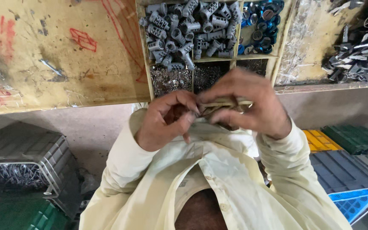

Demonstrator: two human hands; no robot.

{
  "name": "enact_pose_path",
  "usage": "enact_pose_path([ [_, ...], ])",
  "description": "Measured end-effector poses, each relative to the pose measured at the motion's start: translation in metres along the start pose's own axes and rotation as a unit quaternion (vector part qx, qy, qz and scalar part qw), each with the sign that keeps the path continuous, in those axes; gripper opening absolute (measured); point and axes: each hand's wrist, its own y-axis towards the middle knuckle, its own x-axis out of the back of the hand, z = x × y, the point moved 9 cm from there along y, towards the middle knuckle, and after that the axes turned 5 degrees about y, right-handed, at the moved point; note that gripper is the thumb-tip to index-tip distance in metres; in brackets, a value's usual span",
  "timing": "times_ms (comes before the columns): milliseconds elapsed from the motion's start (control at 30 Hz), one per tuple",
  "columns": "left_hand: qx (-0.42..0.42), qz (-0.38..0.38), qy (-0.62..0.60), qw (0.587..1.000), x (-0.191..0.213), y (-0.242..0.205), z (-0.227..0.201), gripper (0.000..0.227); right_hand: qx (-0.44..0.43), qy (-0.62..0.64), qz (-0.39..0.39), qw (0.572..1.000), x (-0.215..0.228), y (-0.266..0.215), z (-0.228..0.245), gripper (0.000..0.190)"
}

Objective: The person assembles small lock components by hand, inserting metal pins into a grey plastic housing and then attaching a blue cap. The person repeats this process for multiple units, placing the finished assemblies into a compartmentalized wooden box.

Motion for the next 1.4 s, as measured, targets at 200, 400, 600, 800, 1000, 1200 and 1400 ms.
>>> enact_pose_path([
  [200,0.003,-0.121,0.136,0.983,0.012,-0.008,-0.002,0.015,-0.002,-0.268,-0.177,0.947,0.014,0.005,-0.004,0.025],
  [400,-0.061,0.01,-0.001,0.998,-0.018,0.008,-0.006,0.016,0.009,-0.022,-0.155,0.988,0.002,-0.049,-0.002,0.031],
  [600,0.041,0.046,-0.114,0.992,-0.03,0.013,0.013,0.012,-0.054,0.282,-0.213,0.934,-0.011,-0.08,-0.034,0.034],
  [800,-0.062,0.033,-0.048,0.996,-0.028,0.009,0.006,0.015,-0.037,0.099,-0.121,0.987,-0.013,-0.071,-0.028,0.028],
  [1000,-0.053,0.009,-0.049,0.997,-0.023,0.006,0.01,0.016,-0.048,0.094,-0.083,0.991,-0.016,-0.057,-0.02,0.032],
  [1200,-0.025,-0.027,0.019,0.999,-0.018,0.003,0.013,0.022,-0.022,0.005,-0.074,0.997,-0.012,-0.051,-0.008,0.036],
  [1400,-0.093,-0.045,0.104,0.989,-0.016,0.003,0.006,0.026,0.046,-0.033,-0.079,0.995,-0.006,-0.047,0.005,0.03],
])
